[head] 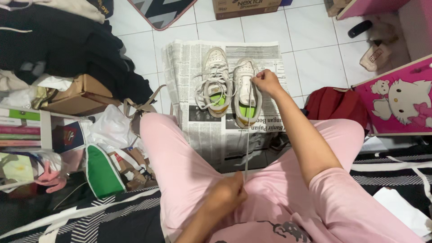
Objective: The person removes the laces from a pair of white sneakers and then re-laces both shoes by threading the laces through the eyelets and tying them. The shoes rest on a newspaper on the floor while the person works.
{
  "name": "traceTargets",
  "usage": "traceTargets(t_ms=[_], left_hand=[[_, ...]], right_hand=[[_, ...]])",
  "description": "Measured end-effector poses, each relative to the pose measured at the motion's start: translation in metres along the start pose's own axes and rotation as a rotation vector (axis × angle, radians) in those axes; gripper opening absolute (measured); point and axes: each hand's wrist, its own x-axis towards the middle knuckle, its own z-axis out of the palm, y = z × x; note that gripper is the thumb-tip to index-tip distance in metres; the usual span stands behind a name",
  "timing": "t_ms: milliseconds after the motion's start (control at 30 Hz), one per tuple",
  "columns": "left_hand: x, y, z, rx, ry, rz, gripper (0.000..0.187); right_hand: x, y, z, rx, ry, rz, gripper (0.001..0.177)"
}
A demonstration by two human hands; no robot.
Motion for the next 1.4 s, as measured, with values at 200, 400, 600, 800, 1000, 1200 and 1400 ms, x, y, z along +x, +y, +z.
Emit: traceTargets(t_ms=[200, 400, 600, 800, 1000, 1200, 1400], left_hand=[[0.024, 0.027, -0.014, -0.187, -0.442, -0.295, 0.019], [0.036, 0.054, -0.047, -0.204, -0.384, -0.193, 0.021], [0.038, 0.042, -0.02, -0.408, -0.397, -0.222, 0.019], [0.032, -0.002, 0.027, -0.023, -0.275, 0.045, 0.019], [0.069, -0.038, 0.032, 0.241, -0.382, -0.301, 0.035], [0.14, -0.059, -0.014, 0.429, -0.135, -0.231, 0.03], [0.257, -0.084, 0.006, 0.454, 0.254, -0.133, 0.024]], right_hand=[[0.023, 0.011, 0.017, 0.083, 0.05, -0.063, 0.027], [0.027, 0.017, 0.036, 0.107, 0.177, 0.016, 0.025], [0.026, 0.009, 0.033, 0.16, 0.14, 0.078, 0.025], [0.028, 0.003, 0.019, 0.384, 0.055, 0.056, 0.01], [0.031, -0.009, -0.005, 0.451, -0.134, 0.166, 0.008], [0.022, -0.025, -0.025, 0.403, -0.222, 0.196, 0.007], [0.019, -0.031, -0.028, 0.473, -0.295, 0.119, 0.007]])
